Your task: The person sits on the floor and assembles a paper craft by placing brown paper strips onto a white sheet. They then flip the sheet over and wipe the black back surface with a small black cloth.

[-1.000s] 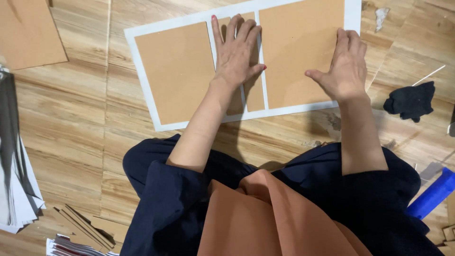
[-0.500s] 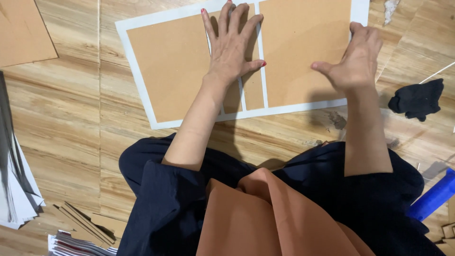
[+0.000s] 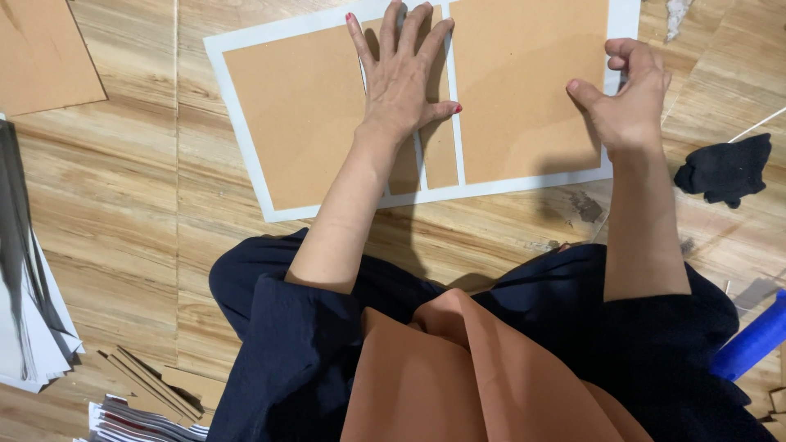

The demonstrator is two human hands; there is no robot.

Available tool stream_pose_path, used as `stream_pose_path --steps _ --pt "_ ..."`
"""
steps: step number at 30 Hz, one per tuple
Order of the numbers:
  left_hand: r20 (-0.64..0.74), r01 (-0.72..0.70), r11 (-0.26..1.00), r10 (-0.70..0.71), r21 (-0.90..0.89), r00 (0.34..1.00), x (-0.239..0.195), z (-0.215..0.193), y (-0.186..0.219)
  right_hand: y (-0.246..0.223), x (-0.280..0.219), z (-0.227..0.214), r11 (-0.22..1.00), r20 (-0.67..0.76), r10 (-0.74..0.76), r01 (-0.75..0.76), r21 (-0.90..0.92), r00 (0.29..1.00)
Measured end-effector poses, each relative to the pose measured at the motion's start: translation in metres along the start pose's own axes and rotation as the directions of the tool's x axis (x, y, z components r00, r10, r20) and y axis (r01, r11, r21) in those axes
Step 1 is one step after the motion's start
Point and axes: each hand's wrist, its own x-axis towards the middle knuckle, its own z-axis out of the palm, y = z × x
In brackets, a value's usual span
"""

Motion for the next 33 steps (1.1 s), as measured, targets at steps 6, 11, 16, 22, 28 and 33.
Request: stream_pose_path --steps 6,11,16,22,28,33 --pt "-0.008 0.005 1.0 -0.005 0.028 1.0 0.0 0.0 0.001 -0.005 -0.001 -0.002 0.998 0.037 0.054 -0.055 0.027 0.998" --pt "0.026 0.016 0.997 -0.018 0.078 0.999 0.0 0.0 0.002 -0.002 -0.001 -0.002 0.997 0.039 0.058 -0.06 0.052 0.998" --pt "0.053 0.028 0.996 -0.032 0.081 0.998 0.001 0.0 0.003 0.005 0.001 0.0 0.996 0.041 0.028 -0.031 0.08 0.999" --pt "0.068 0.03 0.996 -0.035 0.08 0.997 0.002 -0.002 0.004 0.01 0.001 0.0 0.993 0.042 -0.029 0.024 0.116 0.999" --pt "0.068 0.028 0.995 -0.034 0.093 0.997 0.002 -0.002 0.004 0.013 0.003 0.0 0.994 0.043 -0.024 0.02 0.105 0.999" --pt "0.083 0.035 0.994 -0.044 0.101 0.996 0.002 -0.002 0.005 0.014 0.003 -0.001 0.996 0.052 0.003 -0.007 0.091 0.999"
